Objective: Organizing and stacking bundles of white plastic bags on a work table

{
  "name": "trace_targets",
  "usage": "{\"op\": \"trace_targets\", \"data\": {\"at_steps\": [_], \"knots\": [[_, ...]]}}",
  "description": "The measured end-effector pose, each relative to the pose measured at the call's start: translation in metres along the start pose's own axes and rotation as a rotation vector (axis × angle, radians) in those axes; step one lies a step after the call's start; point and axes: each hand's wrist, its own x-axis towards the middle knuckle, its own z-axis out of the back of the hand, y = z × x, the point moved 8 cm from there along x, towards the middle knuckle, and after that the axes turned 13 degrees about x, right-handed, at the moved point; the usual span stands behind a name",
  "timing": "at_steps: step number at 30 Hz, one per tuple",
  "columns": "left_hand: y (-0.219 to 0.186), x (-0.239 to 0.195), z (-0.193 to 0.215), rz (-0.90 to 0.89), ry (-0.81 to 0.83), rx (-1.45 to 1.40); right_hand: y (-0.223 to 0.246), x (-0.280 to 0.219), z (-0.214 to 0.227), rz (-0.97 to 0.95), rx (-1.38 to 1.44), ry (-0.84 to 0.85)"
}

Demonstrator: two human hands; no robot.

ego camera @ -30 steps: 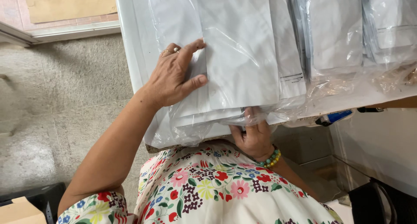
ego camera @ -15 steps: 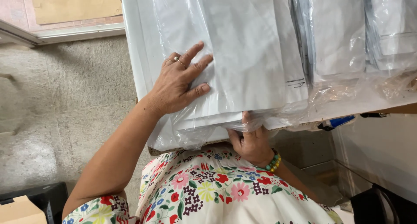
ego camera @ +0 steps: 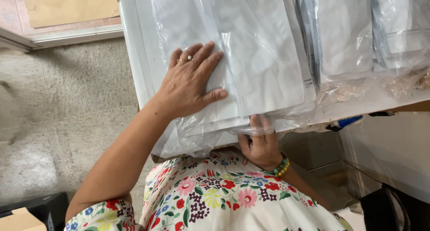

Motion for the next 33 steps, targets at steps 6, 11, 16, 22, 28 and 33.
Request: {"op": "trace_targets", "data": {"at_steps": [6,11,16,22,28,33], "knots": [[0.004,0.025,-0.006,-0.049,0.122,0.075,-0.010,-0.019,-0.007,-0.077,0.062,0.161],[0.032,0.036,-0.005,0.104,0.143,-0.106,-0.007,-0.010,-0.001,-0.020,0.151,0.207],[0.047,0.057,-0.012,0.177,0.175,-0.125,-0.015,0.023,0.063,0.092,0.208,0.147],[0.089,0.096,-0.002,0.792,-0.043,-0.993,-0.123,0.109,0.062,-0.558,0.271,0.195],[0.096,0.113,-0.008,1.078,-0.215,-1.528,-0.198,0.162,-0.008,-1.109,0.540,0.568],[0.092,0.122,0.000,1.131,-0.181,-1.504,-0.270,0.172,-0.057,-1.297,0.670,0.472]]}}
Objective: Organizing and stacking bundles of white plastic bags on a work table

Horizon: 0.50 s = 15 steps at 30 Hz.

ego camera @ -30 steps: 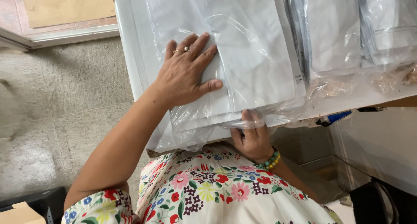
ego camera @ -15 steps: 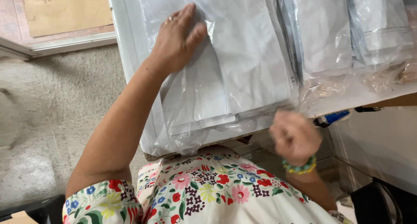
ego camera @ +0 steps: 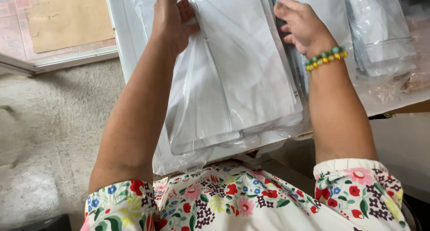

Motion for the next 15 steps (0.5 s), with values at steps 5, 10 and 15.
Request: {"op": "trace_targets", "data": {"at_steps": [5,10,15], "knots": [[0.002,0.028,0.005,-0.065,-0.068,-0.075,0.003,0.023,-0.014,0.118,-0.016,0.001],[-0.004,0.025,-0.009,0.014,0.052,0.139,-0.022,0.039,-0.013,0.203,0.139,0.094],[-0.002,0.042,-0.004,-0.155,-0.083,0.186,-0.057,0.063,-0.013,0.209,0.130,0.035]]}}
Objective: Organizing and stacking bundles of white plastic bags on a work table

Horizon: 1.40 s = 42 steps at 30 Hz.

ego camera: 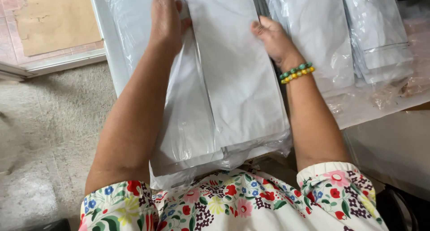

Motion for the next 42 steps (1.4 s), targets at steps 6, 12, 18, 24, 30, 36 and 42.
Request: {"op": "trace_targets", "data": {"at_steps": [6,12,18,24,30,36,42], "knots": [[0.014,-0.023,-0.025,-0.781,-0.046,0.716,0.010,-0.005,-0.024,0.404,-0.457,0.015],[0.068,-0.141,-0.066,-0.676,0.492,1.595,0.011,-0.008,-0.028,0.501,-0.697,-0.113],[0.096,-0.231,-0.060,-0.983,0.447,1.630,0.044,-0.032,-0.038,0.613,-0.677,-0.149],[0.108,-0.289,-0.031,-1.211,0.495,1.531,0.114,-0.118,-0.128,0.411,-1.181,0.406],[0.110,-0.279,0.014,-1.211,0.459,1.550,0.049,-0.195,-0.133,0.500,-1.399,0.565],[0.112,-0.278,0.024,-1.150,0.304,1.630,0.044,-0.215,-0.111,0.625,-1.110,0.478],[0.107,-0.274,0.017,-1.111,0.196,1.634,0.047,-0.232,-0.103,0.735,-1.114,0.398]]}}
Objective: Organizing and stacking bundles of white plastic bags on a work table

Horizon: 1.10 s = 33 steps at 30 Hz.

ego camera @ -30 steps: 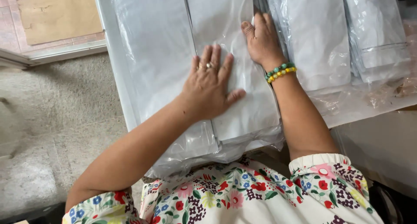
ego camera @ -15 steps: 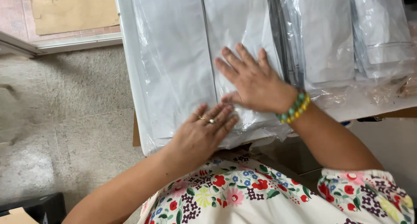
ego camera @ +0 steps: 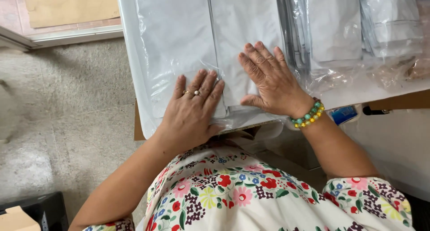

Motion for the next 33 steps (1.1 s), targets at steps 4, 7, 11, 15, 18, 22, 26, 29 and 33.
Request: {"op": "trace_targets", "data": {"at_steps": [4,7,11,15,18,22,26,29,33], "knots": [[-0.014,-0.003,-0.007,0.033,-0.092,0.027,0.011,-0.013,-0.014,0.007,-0.060,0.097],[-0.026,-0.005,0.018,0.013,-0.321,0.081,0.029,-0.023,-0.013,0.076,-0.167,0.031],[-0.035,-0.006,0.018,-0.020,-0.619,0.074,0.035,-0.046,-0.017,0.346,-0.039,-0.423],[-0.036,-0.016,0.029,-0.079,-0.709,-0.002,0.052,-0.068,-0.015,0.401,-0.010,-0.494],[-0.034,-0.017,0.032,-0.060,-0.629,-0.071,0.051,-0.081,-0.004,0.370,0.130,-0.535],[-0.018,-0.002,0.046,-0.106,-0.405,-0.352,-0.007,-0.076,0.013,0.080,0.400,-0.574],[0.060,0.000,0.043,0.114,-0.404,-0.333,-0.051,-0.055,0.020,-0.270,0.663,-0.449],[0.108,-0.008,0.036,0.719,0.038,-0.430,-0.079,-0.033,0.009,-0.446,1.061,-0.346],[0.116,-0.015,0.002,0.785,0.170,-0.696,-0.085,-0.028,-0.003,-0.401,1.127,-0.289]]}}
